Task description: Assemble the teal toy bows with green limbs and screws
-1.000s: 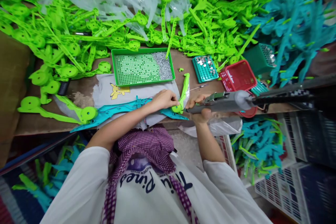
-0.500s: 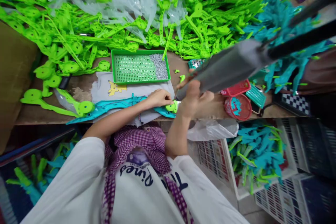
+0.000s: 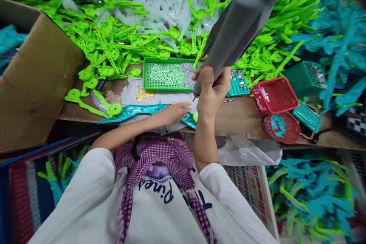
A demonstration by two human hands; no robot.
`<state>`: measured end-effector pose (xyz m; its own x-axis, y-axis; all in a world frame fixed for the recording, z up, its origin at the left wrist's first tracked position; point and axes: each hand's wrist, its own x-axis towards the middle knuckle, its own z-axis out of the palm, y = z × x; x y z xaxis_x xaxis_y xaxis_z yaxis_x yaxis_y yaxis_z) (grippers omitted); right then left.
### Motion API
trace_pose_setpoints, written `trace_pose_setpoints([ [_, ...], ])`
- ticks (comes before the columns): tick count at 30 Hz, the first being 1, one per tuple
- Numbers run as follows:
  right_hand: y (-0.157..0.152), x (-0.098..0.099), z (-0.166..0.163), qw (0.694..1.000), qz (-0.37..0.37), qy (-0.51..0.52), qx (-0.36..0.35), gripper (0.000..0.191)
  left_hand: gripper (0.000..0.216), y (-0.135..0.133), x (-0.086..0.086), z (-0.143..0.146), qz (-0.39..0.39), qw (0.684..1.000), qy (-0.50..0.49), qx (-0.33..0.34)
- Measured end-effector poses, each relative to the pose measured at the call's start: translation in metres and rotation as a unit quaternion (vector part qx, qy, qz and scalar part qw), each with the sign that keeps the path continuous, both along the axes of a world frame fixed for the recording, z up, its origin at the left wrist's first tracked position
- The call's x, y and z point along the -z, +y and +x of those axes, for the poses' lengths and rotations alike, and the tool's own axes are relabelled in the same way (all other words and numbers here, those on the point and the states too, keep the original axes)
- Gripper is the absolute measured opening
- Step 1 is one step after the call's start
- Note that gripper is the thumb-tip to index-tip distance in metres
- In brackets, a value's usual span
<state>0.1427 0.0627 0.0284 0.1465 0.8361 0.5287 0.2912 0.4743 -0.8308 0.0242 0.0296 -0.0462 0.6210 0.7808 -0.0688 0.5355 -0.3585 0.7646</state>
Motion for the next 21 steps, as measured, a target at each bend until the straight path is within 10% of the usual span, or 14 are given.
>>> trace_pose_setpoints([
  [4,0.015,-0.008,-0.003,0.999,-0.02,-0.004,-0.042,0.04,0.034,-0.059,-0.013,-0.059,0.05,0.997,-0.037,-0.036],
  [12,0.007,0.034,-0.009,0.996,-0.057,0.009,-0.063,0.046,0.024,-0.185,0.008,-0.143,0.018,0.948,-0.043,-0.314],
  [18,0.002,0.028,-0.019,0.998,-0.033,0.023,-0.041,0.045,0.022,-0.141,-0.022,-0.14,0.015,0.904,-0.092,-0.418],
  [21,0.007,0.022,-0.019,0.997,-0.036,0.01,-0.061,0.047,0.022,-0.081,-0.036,-0.118,0.039,0.937,-0.107,-0.33],
])
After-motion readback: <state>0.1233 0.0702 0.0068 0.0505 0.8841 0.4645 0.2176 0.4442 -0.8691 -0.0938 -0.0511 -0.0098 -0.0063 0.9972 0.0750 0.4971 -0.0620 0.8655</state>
